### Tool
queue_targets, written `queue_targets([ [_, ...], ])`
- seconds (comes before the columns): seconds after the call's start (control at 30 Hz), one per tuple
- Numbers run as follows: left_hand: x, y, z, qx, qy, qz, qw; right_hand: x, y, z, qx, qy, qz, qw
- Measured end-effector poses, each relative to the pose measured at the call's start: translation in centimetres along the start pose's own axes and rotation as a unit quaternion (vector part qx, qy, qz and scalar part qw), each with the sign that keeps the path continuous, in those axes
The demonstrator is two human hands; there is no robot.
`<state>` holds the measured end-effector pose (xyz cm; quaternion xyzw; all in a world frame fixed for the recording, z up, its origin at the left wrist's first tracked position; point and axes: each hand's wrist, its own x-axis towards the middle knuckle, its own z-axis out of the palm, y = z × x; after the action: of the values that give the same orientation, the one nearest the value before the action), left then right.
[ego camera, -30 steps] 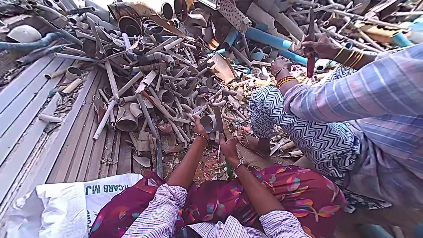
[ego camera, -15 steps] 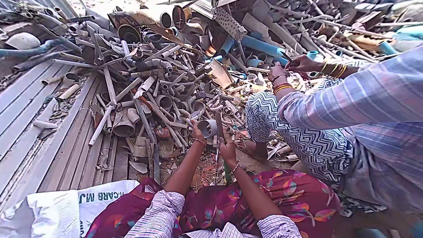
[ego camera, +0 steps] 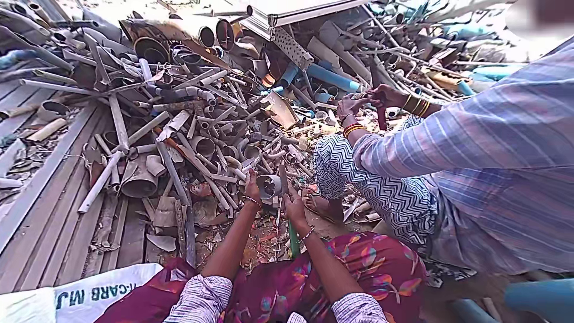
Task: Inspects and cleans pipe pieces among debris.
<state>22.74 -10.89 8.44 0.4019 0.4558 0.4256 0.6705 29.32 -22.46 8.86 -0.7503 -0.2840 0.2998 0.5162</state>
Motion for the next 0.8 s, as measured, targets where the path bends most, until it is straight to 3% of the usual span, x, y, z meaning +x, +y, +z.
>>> queue_targets([
  [0.17,0.3,0.4,-0.1,0.006,-0.003,0.004,1.0,-0.3,-1.0,-0.1,0.006,-0.023,-0.015,1.0],
  [0.27,0.1,0.2,-0.1,0.015,0.003,-0.001,1.0,0.8,1.1,0.0,0.019,-0.017,0.045,0.999],
  [0.37,0.0,0.5,0.1,-0.019,0.003,-0.002,1.0,0.6,0.7,-0.2,-0.008,-0.015,0.047,0.999],
  [0.63,0.3,0.7,-0.2,-0.016,-0.015,0.011,1.0,0.6,0.8,0.2,0.125,-0.009,0.069,0.99],
  [0.8,0.6,0.7,-0.4,-0.037,-0.012,0.006,0.999,0.3,0.3,0.4,0.071,0.009,0.035,0.997],
])
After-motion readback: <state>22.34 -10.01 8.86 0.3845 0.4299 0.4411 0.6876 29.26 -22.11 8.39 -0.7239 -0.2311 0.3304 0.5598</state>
